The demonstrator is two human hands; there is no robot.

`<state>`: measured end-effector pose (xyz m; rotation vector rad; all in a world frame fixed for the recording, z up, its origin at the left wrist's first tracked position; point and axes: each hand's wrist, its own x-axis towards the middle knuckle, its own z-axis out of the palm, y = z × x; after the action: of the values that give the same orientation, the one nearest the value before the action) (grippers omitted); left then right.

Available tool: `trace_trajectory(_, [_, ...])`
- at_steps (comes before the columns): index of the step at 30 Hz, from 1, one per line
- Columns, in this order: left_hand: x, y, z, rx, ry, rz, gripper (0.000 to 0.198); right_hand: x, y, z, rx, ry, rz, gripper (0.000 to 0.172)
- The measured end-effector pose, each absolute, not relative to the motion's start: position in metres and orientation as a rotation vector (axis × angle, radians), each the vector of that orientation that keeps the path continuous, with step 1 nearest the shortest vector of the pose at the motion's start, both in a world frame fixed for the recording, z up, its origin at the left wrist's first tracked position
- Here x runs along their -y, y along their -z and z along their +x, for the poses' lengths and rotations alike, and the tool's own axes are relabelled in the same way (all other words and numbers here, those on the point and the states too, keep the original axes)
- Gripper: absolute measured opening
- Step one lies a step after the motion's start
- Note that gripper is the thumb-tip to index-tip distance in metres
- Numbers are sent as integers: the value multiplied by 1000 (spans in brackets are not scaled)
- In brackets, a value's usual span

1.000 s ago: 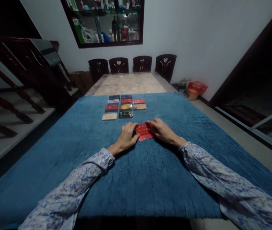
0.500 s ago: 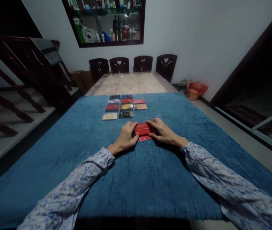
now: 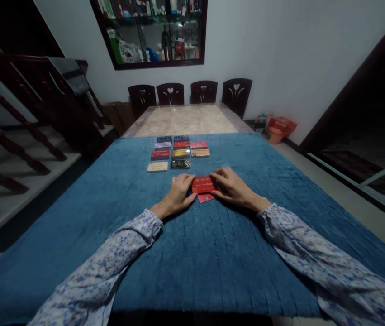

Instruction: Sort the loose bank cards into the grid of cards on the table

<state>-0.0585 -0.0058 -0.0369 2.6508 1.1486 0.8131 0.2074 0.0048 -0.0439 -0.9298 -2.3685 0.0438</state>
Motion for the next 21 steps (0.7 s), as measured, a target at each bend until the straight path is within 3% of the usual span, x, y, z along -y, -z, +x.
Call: trace_trajectory(21, [-6, 23, -83, -1065, -702, 2740, 47, -8, 34, 192, 2415, -62, -897, 48])
